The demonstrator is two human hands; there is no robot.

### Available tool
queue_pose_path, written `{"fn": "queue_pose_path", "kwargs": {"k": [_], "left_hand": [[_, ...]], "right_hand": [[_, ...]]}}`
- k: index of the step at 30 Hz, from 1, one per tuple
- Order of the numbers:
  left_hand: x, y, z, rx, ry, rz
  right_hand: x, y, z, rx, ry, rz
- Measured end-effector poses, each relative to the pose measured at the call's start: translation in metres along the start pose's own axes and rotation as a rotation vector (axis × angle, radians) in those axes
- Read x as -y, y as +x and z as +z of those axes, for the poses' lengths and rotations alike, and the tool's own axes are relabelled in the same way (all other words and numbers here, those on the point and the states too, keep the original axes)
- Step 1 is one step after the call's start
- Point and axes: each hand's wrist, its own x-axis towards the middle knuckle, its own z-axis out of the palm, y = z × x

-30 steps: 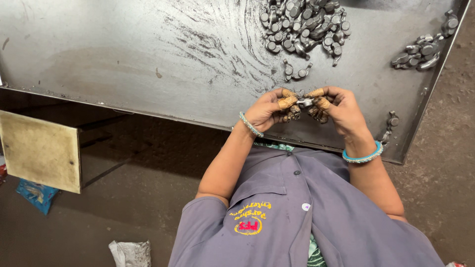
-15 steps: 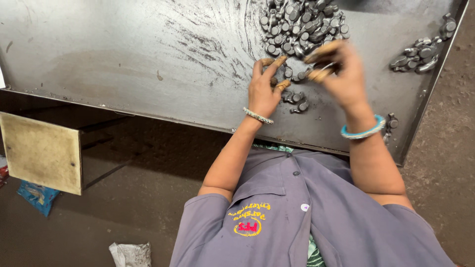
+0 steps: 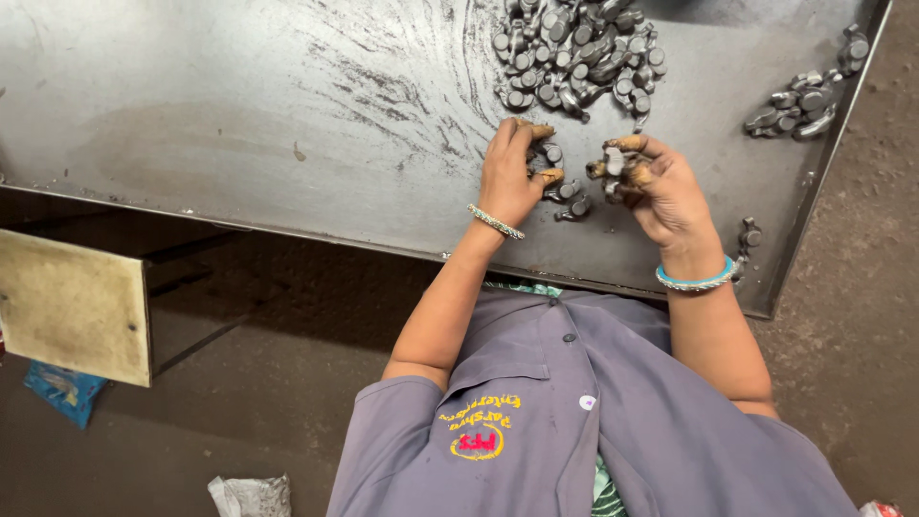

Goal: The person sorts small dark metal cast pieces on a slanted steel table, picking up pieces one at a time, turning them in their hands, and setting them into separate piles by the table edges. At the end they sweep the remaining pieces off the table into a sack and a paper bag.

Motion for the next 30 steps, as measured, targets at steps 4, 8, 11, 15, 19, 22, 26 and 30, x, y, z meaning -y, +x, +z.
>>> {"fn": "queue_pose_path", "kwargs": {"k": [4, 8, 11, 15, 19, 22, 26, 30], "left_hand": [[-0.001, -0.001, 0.003, -0.020, 0.038, -0.008], [0.005, -0.005, 0.004, -0.022, 0.012, -0.023], [0.011, -0.009, 0.005, -0.036, -0.002, -0.008], [0.018, -0.011, 0.009, -0.044, -0.094, -0.130], [0.023, -0.010, 0.009, 0.054, -0.522, -0.334], [0.024, -0.010, 0.008, 0.184, -0.925, -0.491], [0.026, -0.016, 0.007, 0.320, -1.127, -0.548], [0.026, -0.019, 0.007, 0.406, -1.222, -0.621]], "right_hand": [[-0.004, -0.009, -0.016, 0.029, 0.189, 0.106], [-0.006, -0.012, -0.017, 0.044, 0.168, 0.139], [0.007, -0.011, -0.008, 0.053, 0.037, 0.200], [0.056, -0.002, 0.014, 0.149, -0.319, 0.208], [0.092, 0.004, 0.042, -0.007, 0.047, -0.282], [0.083, 0.004, 0.057, 0.032, -0.361, -0.348], [0.037, 0.000, 0.056, 0.159, -0.709, -0.135], [0.005, -0.002, 0.033, 0.063, -0.523, -0.037]]}}
